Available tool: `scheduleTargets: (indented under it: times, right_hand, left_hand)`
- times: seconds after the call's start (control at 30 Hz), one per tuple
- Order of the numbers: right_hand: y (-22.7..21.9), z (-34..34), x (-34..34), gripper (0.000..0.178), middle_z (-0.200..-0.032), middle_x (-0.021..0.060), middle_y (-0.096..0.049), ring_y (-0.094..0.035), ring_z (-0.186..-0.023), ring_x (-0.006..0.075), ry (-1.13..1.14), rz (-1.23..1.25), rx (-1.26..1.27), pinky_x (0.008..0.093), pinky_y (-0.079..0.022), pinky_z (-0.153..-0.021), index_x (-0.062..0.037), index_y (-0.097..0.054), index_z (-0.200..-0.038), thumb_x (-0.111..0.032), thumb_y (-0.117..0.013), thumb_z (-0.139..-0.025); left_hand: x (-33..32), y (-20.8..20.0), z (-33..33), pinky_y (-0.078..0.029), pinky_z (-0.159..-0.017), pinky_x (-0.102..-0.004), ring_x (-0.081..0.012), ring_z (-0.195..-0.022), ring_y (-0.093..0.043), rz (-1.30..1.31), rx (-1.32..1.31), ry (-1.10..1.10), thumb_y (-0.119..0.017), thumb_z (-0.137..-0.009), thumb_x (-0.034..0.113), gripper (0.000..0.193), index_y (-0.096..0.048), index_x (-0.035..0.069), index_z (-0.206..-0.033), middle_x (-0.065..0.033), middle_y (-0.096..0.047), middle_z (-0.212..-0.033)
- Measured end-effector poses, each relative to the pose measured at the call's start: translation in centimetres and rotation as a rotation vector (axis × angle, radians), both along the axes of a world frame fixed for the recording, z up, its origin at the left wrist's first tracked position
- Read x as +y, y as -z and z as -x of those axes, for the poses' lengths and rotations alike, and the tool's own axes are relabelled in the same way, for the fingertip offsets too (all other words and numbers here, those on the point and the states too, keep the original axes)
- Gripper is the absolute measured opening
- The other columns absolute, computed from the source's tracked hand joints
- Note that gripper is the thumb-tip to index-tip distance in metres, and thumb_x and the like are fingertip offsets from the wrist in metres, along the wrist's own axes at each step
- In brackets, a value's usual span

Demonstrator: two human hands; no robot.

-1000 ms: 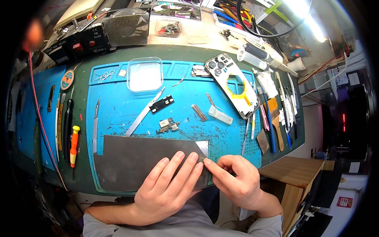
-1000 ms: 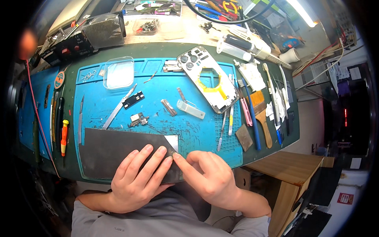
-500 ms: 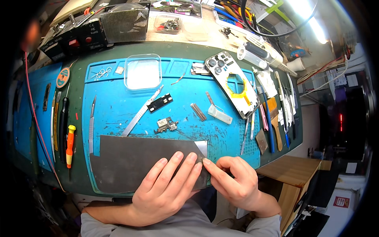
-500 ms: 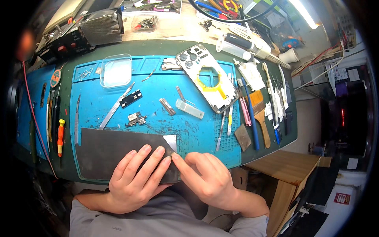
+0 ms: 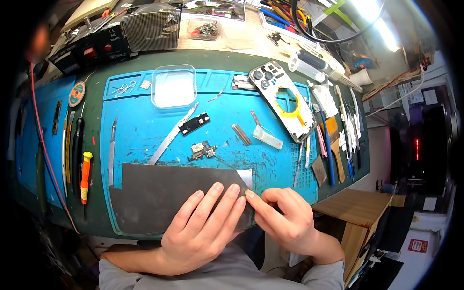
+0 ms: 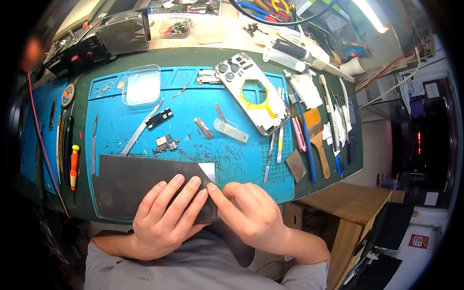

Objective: The person holds a small rectangular metal piece and uses a rotary tool to grind its edges. They then switch to a sanding block to smooth the same piece by hand, alternating between grinding and sanding to refine the edges.

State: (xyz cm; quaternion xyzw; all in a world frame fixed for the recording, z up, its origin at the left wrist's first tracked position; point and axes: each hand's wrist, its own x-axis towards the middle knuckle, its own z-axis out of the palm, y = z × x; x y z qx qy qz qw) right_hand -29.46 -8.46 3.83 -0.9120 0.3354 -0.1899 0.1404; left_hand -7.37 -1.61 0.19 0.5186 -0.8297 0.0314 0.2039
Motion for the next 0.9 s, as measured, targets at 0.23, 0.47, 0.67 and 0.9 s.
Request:
scheduleTargets:
  times: [0.23, 0.47, 0.67, 0.9]
  right_hand:
    - [0.12, 0.25, 0.05, 0.050, -0.098, 0.0081, -0.064, -0.064, -0.076, 0.0214, 0.009, 0.007, -0.012, 0.0329, -0.053, -0.064, 0.0017, -0.077, -0.124, 0.004, -0.077, -0.074]
    - [-0.07, 0.18, 0.08, 0.049, -0.098, 0.0082, -0.064, -0.063, -0.075, 0.0210, 0.005, 0.002, 0.001, 0.0329, -0.052, -0.064, 0.0017, -0.078, -0.124, 0.004, -0.078, -0.075]
    - [-0.27, 0.21, 0.00, 0.049, -0.098, 0.0084, -0.063, -0.063, -0.074, 0.0211, -0.006, 0.013, 0.023, 0.0330, -0.052, -0.064, 0.0019, -0.077, -0.124, 0.004, -0.077, -0.076]
    - [-0.25, -0.06, -0.29, 0.049, -0.097, 0.0084, -0.063, -0.063, -0.074, 0.0214, -0.008, 0.008, 0.012, 0.0332, -0.052, -0.064, 0.0021, -0.077, -0.123, 0.004, -0.078, -0.074]
  left_hand:
    - [0.05, -0.15, -0.11, -0.048, -0.115, -0.0429, -0.0263, -0.135, -0.066, -0.021, 0.005, 0.014, -0.069, -0.101, 0.049, 0.048, -0.078, 0.014, -0.133, -0.0055, -0.072, -0.144]
    - [0.16, -0.07, -0.07, -0.048, -0.115, -0.0430, -0.0263, -0.135, -0.066, -0.016, 0.006, 0.008, -0.069, -0.101, 0.048, 0.048, -0.078, 0.014, -0.133, -0.0051, -0.072, -0.144]
    - [0.10, -0.07, 0.11, -0.048, -0.115, -0.0430, -0.0262, -0.135, -0.066, -0.020, 0.038, -0.002, -0.070, -0.100, 0.048, 0.048, -0.078, 0.014, -0.133, -0.0051, -0.072, -0.144]
    - [0.00, -0.11, 0.02, -0.049, -0.115, -0.0431, -0.0264, -0.134, -0.066, -0.016, 0.031, -0.004, -0.069, -0.101, 0.047, 0.048, -0.078, 0.014, -0.134, -0.0053, -0.072, -0.144]
